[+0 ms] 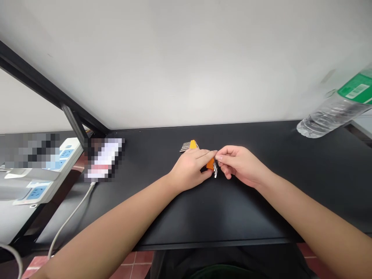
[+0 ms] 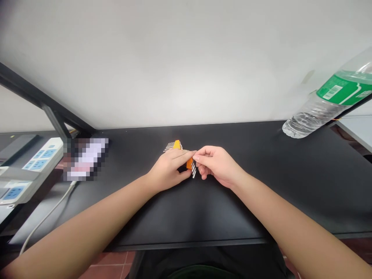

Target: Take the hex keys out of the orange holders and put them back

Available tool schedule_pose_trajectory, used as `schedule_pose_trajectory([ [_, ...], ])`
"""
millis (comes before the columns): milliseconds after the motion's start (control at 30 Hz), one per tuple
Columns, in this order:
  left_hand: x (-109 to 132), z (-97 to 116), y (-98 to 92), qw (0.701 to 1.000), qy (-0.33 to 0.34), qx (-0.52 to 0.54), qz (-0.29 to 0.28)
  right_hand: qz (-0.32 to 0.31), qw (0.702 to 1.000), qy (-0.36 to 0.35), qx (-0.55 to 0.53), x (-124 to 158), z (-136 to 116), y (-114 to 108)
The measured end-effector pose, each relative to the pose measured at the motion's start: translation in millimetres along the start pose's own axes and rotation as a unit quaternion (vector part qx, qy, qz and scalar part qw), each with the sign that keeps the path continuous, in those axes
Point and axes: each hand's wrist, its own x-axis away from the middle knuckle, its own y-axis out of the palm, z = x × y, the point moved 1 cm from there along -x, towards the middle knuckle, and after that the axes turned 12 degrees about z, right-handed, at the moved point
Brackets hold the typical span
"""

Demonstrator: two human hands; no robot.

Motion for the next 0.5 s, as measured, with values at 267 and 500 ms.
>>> schedule_pose_trajectory([
  [267,1.8,-3.2,1.9,0.999,-0.014,0.015,0.043,-0.046,0.995,0.036,-0.081,-4.8,3.7,0.9],
  [500,1.1,0.8,1.5,0.999,-0.009,-0.007,0.035,-0.044,0.998,-0.050,0.020,-8.6,12.2,5.5],
])
